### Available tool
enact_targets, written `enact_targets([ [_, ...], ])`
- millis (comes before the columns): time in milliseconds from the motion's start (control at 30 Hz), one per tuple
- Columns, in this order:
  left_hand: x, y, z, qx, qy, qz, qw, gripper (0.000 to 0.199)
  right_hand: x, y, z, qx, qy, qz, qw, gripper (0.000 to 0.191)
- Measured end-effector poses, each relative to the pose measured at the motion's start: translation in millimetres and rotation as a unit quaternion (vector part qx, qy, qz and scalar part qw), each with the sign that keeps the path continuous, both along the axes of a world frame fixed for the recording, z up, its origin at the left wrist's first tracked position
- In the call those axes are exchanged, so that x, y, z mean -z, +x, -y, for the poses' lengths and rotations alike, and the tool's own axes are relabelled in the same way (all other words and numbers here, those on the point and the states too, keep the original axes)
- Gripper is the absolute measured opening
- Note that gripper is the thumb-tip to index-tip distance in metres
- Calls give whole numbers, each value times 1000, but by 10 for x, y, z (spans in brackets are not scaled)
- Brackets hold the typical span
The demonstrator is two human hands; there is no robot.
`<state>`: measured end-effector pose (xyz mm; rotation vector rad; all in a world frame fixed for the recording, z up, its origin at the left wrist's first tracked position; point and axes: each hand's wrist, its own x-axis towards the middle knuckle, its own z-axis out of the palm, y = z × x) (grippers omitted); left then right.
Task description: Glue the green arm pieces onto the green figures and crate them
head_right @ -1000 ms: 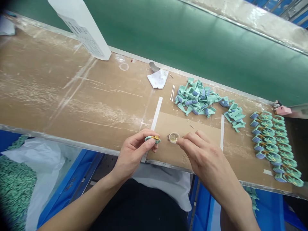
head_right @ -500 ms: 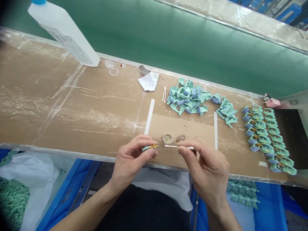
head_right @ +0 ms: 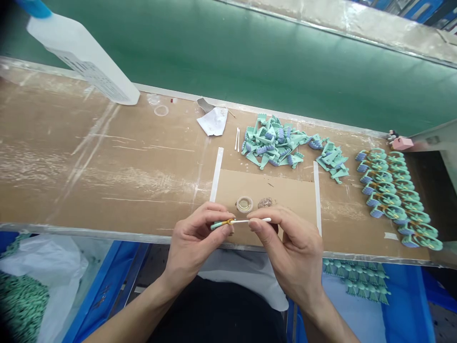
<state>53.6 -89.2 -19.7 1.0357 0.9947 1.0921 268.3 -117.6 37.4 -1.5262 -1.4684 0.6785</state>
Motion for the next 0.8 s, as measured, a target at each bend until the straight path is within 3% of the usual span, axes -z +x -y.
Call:
enact_targets([
  [233,-26,1,-6,-1,8,-5,1000,9,-78,-57,-33,-21,14,34,999,12],
  [433,-32,5,27,-20,49,-55,997,12,-195,-89,-72,-22,60,102,993,23],
  [633,-22,1,42,-14,49,-72,996,9,-284,5,-144,-112,19,128,985,16],
  [800,-32,33,75,12,14,-49,999,8,-246,6,-72,-51,28,106,993,16],
])
